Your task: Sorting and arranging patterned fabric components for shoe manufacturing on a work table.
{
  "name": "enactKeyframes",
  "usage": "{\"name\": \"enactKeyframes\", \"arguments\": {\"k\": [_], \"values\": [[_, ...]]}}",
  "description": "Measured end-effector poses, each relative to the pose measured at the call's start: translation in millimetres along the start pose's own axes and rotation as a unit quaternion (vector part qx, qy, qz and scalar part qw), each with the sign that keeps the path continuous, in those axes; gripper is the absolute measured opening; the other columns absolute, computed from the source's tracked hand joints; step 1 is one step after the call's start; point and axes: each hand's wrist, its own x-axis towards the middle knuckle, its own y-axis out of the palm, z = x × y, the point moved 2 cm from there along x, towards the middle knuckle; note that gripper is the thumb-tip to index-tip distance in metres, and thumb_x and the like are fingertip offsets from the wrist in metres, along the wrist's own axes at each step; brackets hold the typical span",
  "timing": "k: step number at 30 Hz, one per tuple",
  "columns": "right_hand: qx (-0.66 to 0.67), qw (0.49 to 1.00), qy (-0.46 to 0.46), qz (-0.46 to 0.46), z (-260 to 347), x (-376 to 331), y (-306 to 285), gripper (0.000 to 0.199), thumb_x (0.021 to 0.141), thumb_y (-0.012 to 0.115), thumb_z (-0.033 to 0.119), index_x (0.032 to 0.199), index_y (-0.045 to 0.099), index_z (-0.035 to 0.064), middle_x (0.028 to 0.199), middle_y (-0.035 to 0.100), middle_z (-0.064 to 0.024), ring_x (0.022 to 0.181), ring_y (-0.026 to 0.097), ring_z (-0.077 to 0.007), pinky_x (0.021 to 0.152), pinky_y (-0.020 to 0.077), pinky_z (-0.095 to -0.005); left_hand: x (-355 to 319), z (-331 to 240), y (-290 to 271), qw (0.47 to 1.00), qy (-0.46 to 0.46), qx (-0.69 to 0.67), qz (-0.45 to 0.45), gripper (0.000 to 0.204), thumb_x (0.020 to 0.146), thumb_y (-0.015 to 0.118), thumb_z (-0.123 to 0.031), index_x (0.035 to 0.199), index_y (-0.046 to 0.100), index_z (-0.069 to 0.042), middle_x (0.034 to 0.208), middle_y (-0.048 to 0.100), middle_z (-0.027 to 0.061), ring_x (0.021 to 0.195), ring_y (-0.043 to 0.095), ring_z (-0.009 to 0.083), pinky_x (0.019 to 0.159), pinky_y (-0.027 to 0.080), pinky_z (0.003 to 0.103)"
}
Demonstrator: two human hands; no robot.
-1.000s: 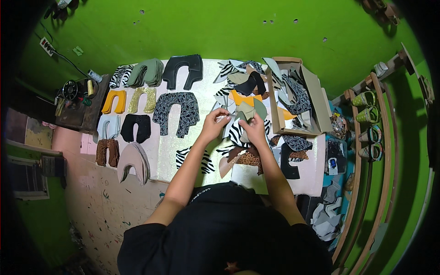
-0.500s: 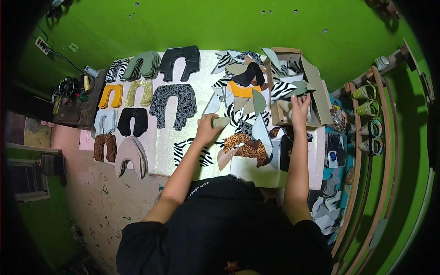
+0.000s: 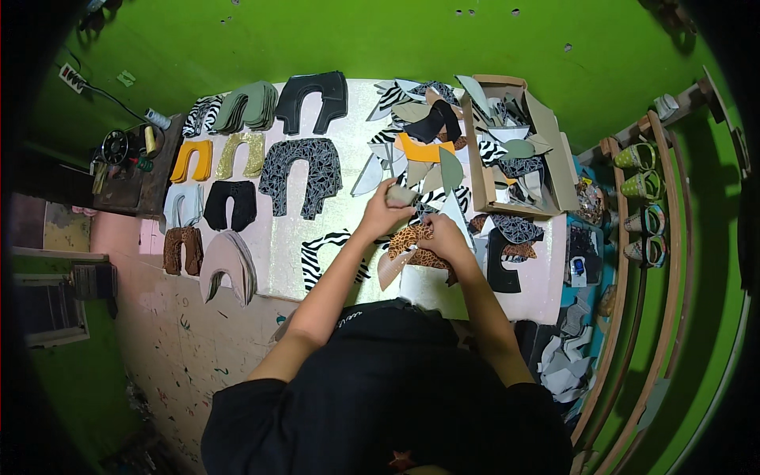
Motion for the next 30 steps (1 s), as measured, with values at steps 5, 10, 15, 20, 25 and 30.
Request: {"name": "enactKeyframes", "arguments": {"k": [5,10,15,20,25,30], "values": [[0.159,0.987,0.014,0.008,3,3,-6,0.031,0.064,0.065,0.002,0.093,0.056,0.0015,0.066,0.058,-0.0072,0.063,0.057,-0.0225,0.060,0.0456,-0.0322,9,-18,-1,0.979,0.125,0.162,-0.015,0.066,0.069,0.070,-0.025,0.121,0.039,-0.002,0.114,0.049,0.0201,0.102,0.050,0.0305,0.088,0.038,0.037],[0.280,0.957,-0.072,-0.041,13,1,-39,0.029,0.070,0.062,0.002,0.098,0.057,0.0025,0.066,0.054,-0.0014,0.065,0.052,-0.0099,0.065,0.0436,-0.0244,-1,-25,9,0.967,0.026,0.131,0.219,0.042,0.067,0.072,-0.028,0.098,0.059,-0.002,0.087,0.062,0.0128,0.079,0.058,0.0220,0.074,0.044,0.032],[0.308,0.922,-0.016,-0.235,1,-8,-65,0.024,0.075,0.058,0.000,0.099,0.057,0.0016,0.076,0.057,-0.0035,0.067,0.052,-0.0089,0.063,0.0433,-0.0221,-2,-31,-6,0.994,0.019,0.085,0.073,0.027,0.076,0.066,-0.022,0.090,0.061,0.000,0.072,0.062,0.0071,0.064,0.054,0.0120,0.062,0.044,0.026],[0.203,0.968,0.066,-0.133,-22,-36,-42,0.022,0.076,0.058,0.003,0.098,0.057,0.0005,0.072,0.056,-0.0051,0.061,0.050,-0.0064,0.052,0.0411,-0.0188,7,22,-59,0.986,0.027,0.118,-0.118,0.028,0.082,0.058,-0.017,0.103,0.055,0.001,0.080,0.062,0.0073,0.071,0.056,0.0116,0.066,0.044,0.025],[0.001,0.995,-0.088,-0.050,12,-58,-5,0.057,0.057,0.076,0.016,0.109,0.053,0.0087,0.098,0.050,-0.0088,0.091,0.049,-0.0221,0.073,0.0406,-0.0315,-17,24,-61,0.857,0.086,0.405,-0.308,0.048,0.074,0.060,-0.007,0.118,0.041,-0.001,0.116,0.042,0.0184,0.095,0.048,0.0284,0.083,0.039,0.035],[-0.072,0.997,-0.018,-0.005,39,-63,8,0.090,0.044,0.082,0.026,0.123,0.042,0.0135,0.114,0.040,-0.0111,0.107,0.037,-0.0298,0.088,0.0305,-0.0397,-40,8,-31,0.964,0.071,0.258,0.002,0.038,0.068,0.065,-0.009,0.104,0.054,-0.007,0.085,0.052,0.0106,0.087,0.048,0.0266,0.080,0.039,0.036]]}}
